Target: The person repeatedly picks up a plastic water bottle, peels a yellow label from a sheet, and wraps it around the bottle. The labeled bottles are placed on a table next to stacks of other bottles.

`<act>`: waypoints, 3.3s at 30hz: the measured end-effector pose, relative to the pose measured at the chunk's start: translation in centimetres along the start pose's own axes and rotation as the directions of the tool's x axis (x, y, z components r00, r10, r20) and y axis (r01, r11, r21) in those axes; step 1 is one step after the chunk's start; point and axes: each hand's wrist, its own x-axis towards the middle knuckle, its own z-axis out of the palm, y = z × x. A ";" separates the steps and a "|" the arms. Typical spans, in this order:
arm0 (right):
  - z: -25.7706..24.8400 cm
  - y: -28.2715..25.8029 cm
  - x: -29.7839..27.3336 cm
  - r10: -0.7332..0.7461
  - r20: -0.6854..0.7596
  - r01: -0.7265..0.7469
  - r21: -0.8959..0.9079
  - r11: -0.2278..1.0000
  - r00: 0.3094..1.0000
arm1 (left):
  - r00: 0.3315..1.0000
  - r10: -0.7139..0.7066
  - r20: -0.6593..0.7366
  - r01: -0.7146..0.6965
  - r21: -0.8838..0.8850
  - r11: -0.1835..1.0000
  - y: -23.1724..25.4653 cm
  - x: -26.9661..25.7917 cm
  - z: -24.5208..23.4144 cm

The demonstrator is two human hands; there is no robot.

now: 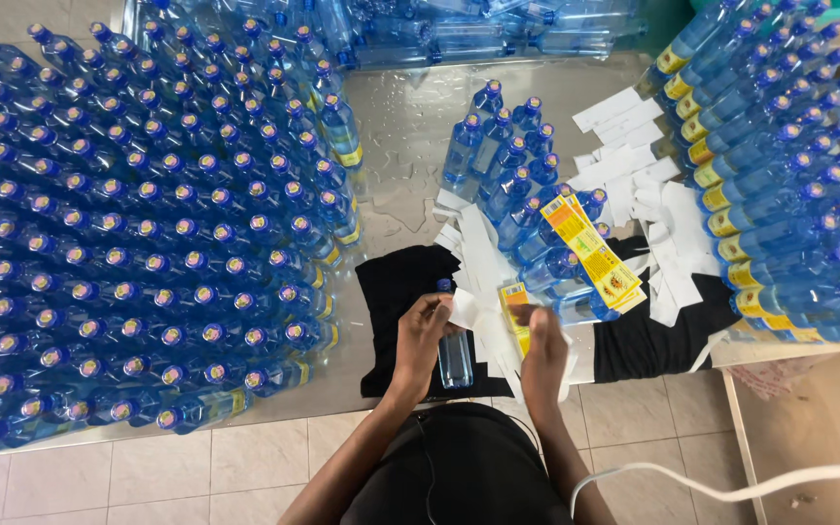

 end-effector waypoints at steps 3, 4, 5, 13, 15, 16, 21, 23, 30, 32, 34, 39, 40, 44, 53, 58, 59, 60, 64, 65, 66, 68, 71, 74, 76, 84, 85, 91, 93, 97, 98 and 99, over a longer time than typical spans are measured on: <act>0.9 2.7 -0.7 -0.094 0.234 0.073 0.094 0.993 0.968 | 1.000 -0.008 0.014 0.008 -0.060 0.998 -0.4 -0.1 0.5; 1.3 3.2 -0.7 -0.189 0.280 0.167 0.101 0.981 0.941 | 1.000 -0.001 0.028 0.002 -0.062 0.998 -0.5 -0.1 0.8; 1.5 3.6 -0.9 -0.280 0.327 0.258 0.110 0.960 0.903 | 0.999 0.004 0.039 -0.001 -0.065 0.998 -0.6 -0.3 1.2; 2.5 1.2 -0.6 -0.211 0.300 0.187 0.108 0.976 0.930 | 0.990 0.136 0.019 -0.138 0.142 0.980 0.6 -1.3 1.9; 2.6 1.4 -0.3 -0.170 0.284 0.144 0.110 0.983 0.944 | 0.987 0.161 0.027 -0.163 0.166 0.973 0.4 -1.3 1.9; 2.6 1.7 -0.1 -0.159 0.262 0.136 0.103 0.985 0.952 | 0.985 0.169 0.037 -0.173 0.161 0.972 0.2 -1.3 1.8; 2.9 2.5 1.0 -0.186 0.266 0.197 -0.013 0.980 0.946 | 0.980 0.195 0.036 -0.198 0.141 0.970 -0.6 -1.2 0.9; 2.8 4.0 1.4 -0.260 0.263 0.291 -0.088 0.953 0.929 | 0.982 0.187 0.030 -0.190 0.134 0.973 -0.8 -1.5 0.4; 2.6 9.1 4.9 0.474 0.036 -0.458 0.334 0.824 0.880 | 0.962 0.093 -0.256 -0.135 -0.151 0.979 -1.2 -1.1 -6.1; 2.6 10.6 5.5 0.618 0.080 -0.548 0.561 0.620 0.782 | 0.914 0.095 -0.394 -0.180 -0.184 0.966 -0.1 -1.4 -8.3; 3.6 15.2 6.4 0.650 0.072 -0.543 0.623 0.563 0.756 | 0.899 0.121 -0.420 -0.217 -0.189 0.958 1.6 -1.7 -9.6; 6.4 22.6 7.2 0.676 0.110 -0.414 0.857 0.307 0.728 | 0.866 0.226 -0.447 -0.315 -0.136 0.939 4.8 -2.8 -9.5; 6.4 19.3 6.1 0.652 0.158 -0.453 0.835 0.313 0.741 | 0.870 0.242 -0.431 -0.308 -0.090 0.947 5.2 -3.0 -8.6; 5.7 9.3 -0.2 0.432 0.089 -0.393 0.605 0.693 0.897 | 0.899 0.238 -0.368 -0.268 -0.031 0.963 4.0 -2.8 -5.5; 7.1 8.1 -3.1 -0.084 0.202 0.109 -0.114 0.988 0.976 | 0.986 0.163 0.029 -0.165 0.117 0.979 -0.8 -1.7 -0.9; 4.7 7.9 -1.4 0.215 0.079 -0.228 0.237 0.944 0.973 | 0.962 0.094 0.258 -0.096 -0.004 0.995 0.1 -2.1 -1.2; 4.7 6.0 -0.8 0.323 0.079 -0.328 0.382 0.864 0.943 | 0.960 0.049 0.276 -0.044 -0.023 0.999 -0.5 -2.0 -1.6; 4.1 5.3 -0.6 0.326 0.073 -0.329 0.378 0.865 0.942 | 0.959 0.044 0.280 -0.038 -0.026 0.999 -2.5 -2.1 -2.5; 3.2 4.5 -0.2 0.425 0.126 -0.430 0.483 0.763 0.896 | 0.944 -0.227 0.240 0.239 -0.022 0.971 -7.7 -2.7 -4.3; 3.1 5.0 -0.4 0.437 0.131 -0.437 0.519 0.735 0.890 | 0.927 -0.308 0.215 0.333 -0.090 0.939 -8.4 -3.2 -4.2; 3.2 4.8 -0.6 0.439 0.130 -0.439 0.520 0.733 0.889 | 0.926 -0.311 0.214 0.336 -0.088 0.938 -8.2 -2.8 -3.7; 3.5 4.4 -1.0 0.445 0.194 -0.478 0.507 0.718 0.874 | 0.928 -0.340 0.150 0.372 -0.330 0.868 -8.0 -2.3 -2.9; 4.0 3.8 -2.3 0.465 0.226 -0.512 0.501 0.698 0.856 | 0.924 -0.382 0.020 0.357 -0.403 0.843 -8.7 -1.7 -2.2; 3.9 2.2 -2.3 0.525 0.296 -0.601 0.338 0.724 0.798 | 0.924 -0.356 -0.141 0.294 -0.338 0.894 -10.5 -1.7 -3.2; 3.3 4.7 -2.4 0.562 0.318 -0.637 0.229 0.736 0.763 | 0.927 -0.333 -0.170 0.282 -0.267 0.922 -12.9 -3.0 -4.4; 1.5 6.8 -3.2 0.635 0.261 -0.599 -0.212 0.772 0.727 | 0.926 -0.269 -0.264 0.227 -0.178 0.957 -15.0 -6.2 -5.5; 1.4 7.4 -3.3 0.632 0.260 -0.601 -0.196 0.775 0.730 | 0.918 -0.281 -0.280 0.238 -0.179 0.955 -15.7 -6.3 -5.5; 1.7 9.6 -4.3 0.624 0.265 -0.606 -0.155 0.780 0.735 | 0.899 -0.269 -0.347 0.235 -0.137 0.962 -17.0 -6.6 -5.6; 1.8 9.1 -4.4 0.630 0.262 -0.613 -0.151 0.775 0.731 | 0.901 -0.263 -0.344 0.235 -0.121 0.964 -17.1 -6.7 -5.5; 2.0 8.3 -4.2 0.634 0.259 -0.643 -0.059 0.763 0.729 | 0.894 -0.260 -0.364 0.242 -0.096 0.966 -17.3 -6.7 -5.3; 2.0 8.3 -4.2 0.634 0.263 -0.652 -0.025 0.758 0.727 | 0.894 -0.247 -0.374 0.227 -0.097 0.969 -17.2 -6.6 -5.2; 2.0 8.9 -4.3 0.633 0.264 -0.650 -0.024 0.759 0.728 | 0.894 -0.245 -0.375 0.225 -0.097 0.970 -17.6 -6.6 -5.3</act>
